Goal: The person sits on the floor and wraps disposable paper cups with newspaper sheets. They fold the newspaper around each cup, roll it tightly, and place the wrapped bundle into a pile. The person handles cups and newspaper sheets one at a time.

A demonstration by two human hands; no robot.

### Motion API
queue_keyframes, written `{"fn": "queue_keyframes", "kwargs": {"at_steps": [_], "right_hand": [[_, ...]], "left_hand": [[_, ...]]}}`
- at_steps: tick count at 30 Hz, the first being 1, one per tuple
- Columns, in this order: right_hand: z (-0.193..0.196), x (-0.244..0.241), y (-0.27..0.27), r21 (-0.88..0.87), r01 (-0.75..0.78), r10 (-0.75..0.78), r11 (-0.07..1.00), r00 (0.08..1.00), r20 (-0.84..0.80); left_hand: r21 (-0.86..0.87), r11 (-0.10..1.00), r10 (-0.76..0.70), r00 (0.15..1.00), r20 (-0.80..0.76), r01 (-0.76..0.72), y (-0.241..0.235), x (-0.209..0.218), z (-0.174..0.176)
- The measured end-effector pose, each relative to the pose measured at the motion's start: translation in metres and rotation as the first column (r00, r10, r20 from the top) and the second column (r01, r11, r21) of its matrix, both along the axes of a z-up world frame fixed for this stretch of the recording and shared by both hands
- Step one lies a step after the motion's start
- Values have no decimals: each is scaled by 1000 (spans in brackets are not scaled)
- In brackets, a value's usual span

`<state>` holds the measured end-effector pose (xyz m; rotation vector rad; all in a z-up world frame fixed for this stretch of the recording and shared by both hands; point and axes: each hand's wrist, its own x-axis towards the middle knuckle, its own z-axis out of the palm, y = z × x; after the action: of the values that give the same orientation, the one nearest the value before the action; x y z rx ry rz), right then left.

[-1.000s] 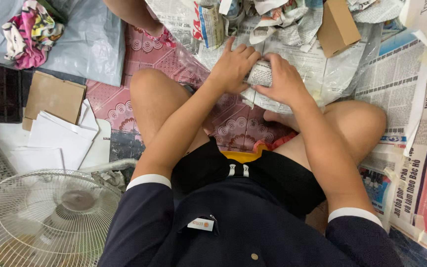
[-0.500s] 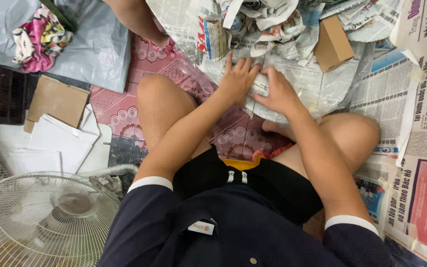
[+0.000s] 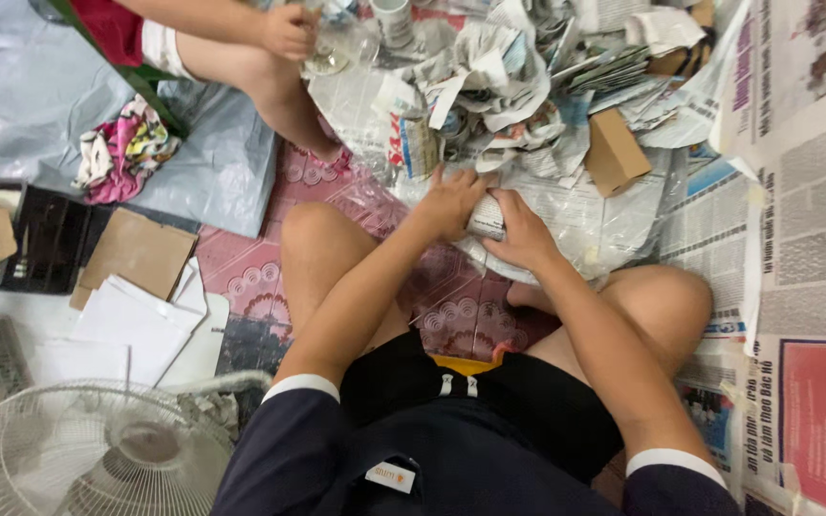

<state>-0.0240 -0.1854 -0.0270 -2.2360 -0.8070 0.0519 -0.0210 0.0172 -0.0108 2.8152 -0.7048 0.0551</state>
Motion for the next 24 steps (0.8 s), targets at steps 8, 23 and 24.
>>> {"fn": "queue_keyframes", "kwargs": {"at_steps": [8, 23, 24], "right_hand": [[26, 3, -27, 627, 49, 155, 778, 951, -267], [15, 1, -31, 805, 137, 307, 577, 877, -370], [15, 1, -30, 797, 124, 300, 591, 883, -360]], "left_hand": [[-689, 698, -144, 981, 132, 196, 3, -21, 87], [-933, 351, 82, 995, -48, -74, -22, -29, 84], [-929, 367, 77, 997, -12, -39, -21, -29, 85]]}}
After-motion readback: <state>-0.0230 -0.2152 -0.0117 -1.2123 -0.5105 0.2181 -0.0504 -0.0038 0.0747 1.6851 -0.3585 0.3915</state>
